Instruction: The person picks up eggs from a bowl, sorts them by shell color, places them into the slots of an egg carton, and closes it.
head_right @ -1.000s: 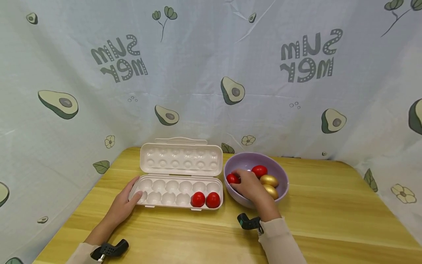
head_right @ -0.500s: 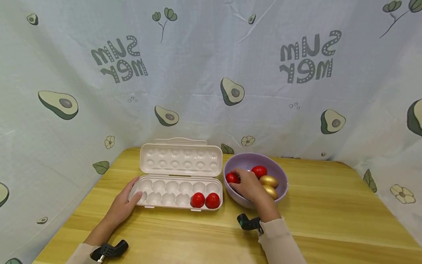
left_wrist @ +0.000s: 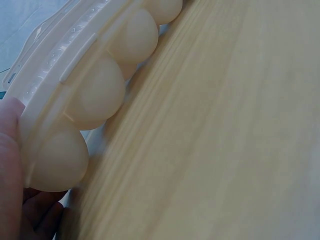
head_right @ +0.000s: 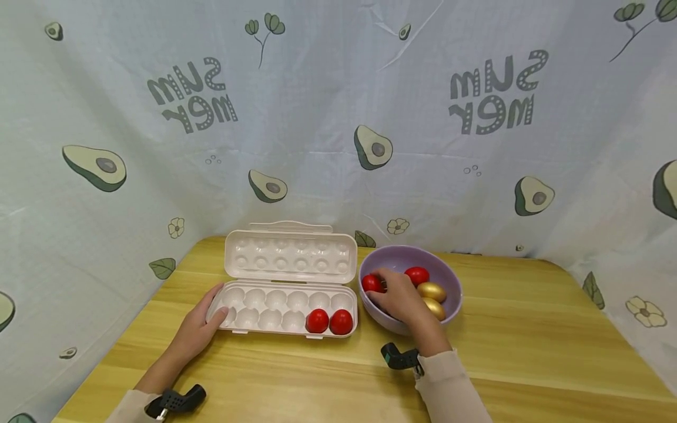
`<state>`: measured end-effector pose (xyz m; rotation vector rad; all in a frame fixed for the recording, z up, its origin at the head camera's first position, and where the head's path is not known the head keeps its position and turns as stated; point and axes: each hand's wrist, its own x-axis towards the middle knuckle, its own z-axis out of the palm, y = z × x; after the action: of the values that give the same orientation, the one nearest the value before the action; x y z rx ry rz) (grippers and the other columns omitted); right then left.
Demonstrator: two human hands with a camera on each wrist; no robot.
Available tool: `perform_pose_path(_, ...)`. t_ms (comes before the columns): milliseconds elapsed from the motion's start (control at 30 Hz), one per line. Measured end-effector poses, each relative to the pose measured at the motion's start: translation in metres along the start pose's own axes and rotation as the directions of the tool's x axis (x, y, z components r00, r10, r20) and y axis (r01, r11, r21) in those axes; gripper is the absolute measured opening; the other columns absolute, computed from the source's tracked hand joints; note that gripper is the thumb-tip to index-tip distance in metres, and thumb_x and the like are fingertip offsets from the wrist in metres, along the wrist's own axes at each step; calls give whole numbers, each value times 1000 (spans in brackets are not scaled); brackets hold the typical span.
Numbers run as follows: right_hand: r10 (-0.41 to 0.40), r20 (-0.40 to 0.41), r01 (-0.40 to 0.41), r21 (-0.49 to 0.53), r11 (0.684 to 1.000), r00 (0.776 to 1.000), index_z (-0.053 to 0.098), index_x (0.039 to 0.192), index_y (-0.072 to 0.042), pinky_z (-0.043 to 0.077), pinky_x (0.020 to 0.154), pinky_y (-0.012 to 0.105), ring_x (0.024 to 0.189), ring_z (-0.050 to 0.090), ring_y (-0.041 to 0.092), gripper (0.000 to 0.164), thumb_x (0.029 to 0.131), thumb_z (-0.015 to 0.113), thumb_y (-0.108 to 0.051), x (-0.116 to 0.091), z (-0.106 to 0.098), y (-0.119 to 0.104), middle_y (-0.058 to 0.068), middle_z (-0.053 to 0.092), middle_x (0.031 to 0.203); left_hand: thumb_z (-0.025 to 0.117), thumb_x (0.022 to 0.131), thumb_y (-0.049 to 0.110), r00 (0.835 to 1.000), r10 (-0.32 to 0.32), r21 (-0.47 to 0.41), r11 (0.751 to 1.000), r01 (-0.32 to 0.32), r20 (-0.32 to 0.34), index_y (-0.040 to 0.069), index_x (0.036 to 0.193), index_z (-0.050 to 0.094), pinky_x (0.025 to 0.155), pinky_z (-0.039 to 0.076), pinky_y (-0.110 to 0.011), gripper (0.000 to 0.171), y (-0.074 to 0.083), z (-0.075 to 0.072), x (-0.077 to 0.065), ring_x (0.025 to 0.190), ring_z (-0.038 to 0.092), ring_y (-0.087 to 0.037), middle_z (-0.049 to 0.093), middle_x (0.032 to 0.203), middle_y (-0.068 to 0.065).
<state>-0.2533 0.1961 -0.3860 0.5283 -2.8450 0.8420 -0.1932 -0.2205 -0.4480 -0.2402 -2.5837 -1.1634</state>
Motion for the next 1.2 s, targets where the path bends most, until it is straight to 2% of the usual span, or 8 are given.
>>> perform_pose_path(267, 28, 7, -29, 84, 996, 1000, 58, 112, -13, 50, 82, 41, 94, 59, 21, 37, 79, 69, -26, 1, -2, 0, 3, 63, 101, 47, 93, 33, 1000, -7, -2, 1000, 7, 7, 9, 141, 28, 104, 26, -49, 58, 1, 0, 0, 128, 31, -31, 34, 141, -13)
perform_pose_path(500, 91, 17, -93, 197, 976, 996, 55, 117, -16, 54, 71, 31, 91, 59, 22, 43, 79, 69, -29, 2, -4, -2, 4, 62, 104, 49, 92, 32, 1000, 4, 11, 1000, -4, -7, 8, 140, 29, 103, 28, -49, 58, -3, 1, 1, 126, 34, -32, 36, 140, -14)
perform_pose_path(667, 108, 1, -105, 238, 966, 994, 54, 118, -18, 54, 72, 31, 95, 58, 22, 43, 79, 69, -30, 3, -5, -4, 4, 61, 107, 48, 92, 33, 1000, -4, 0, 1000, 4, -4, 10, 141, 29, 103, 28, -49, 57, -4, 1, 0, 127, 34, -31, 36, 140, -13)
perform_pose_path(833, 112, -10, -105, 265, 959, 994, 53, 119, -20, 54, 74, 32, 95, 58, 22, 45, 79, 68, -33, 2, -6, -5, 4, 60, 108, 48, 92, 33, 1000, -2, -7, 1000, 2, -7, 10, 141, 29, 103, 28, -48, 57, -5, 1, -2, 127, 34, -30, 36, 140, -13)
perform_pose_path(1033, 88, -61, -68, 272, 960, 994, 52, 121, -18, 52, 79, 37, 98, 59, 23, 49, 79, 68, -36, 3, -8, -8, 6, 60, 109, 48, 92, 33, 1000, 6, -8, 1000, -7, -8, 9, 141, 29, 103, 28, -49, 57, -5, 1, -1, 126, 34, -31, 36, 140, -13)
perform_pose_path(1200, 61, -92, -31, 297, 954, 994, 52, 121, -16, 53, 76, 32, 94, 60, 21, 50, 78, 68, -37, 1, -10, -10, 4, 61, 107, 49, 92, 32, 1000, 3, -15, 1000, -3, -9, 10, 140, 29, 103, 28, -49, 57, -4, 0, -1, 126, 34, -30, 37, 139, -13)
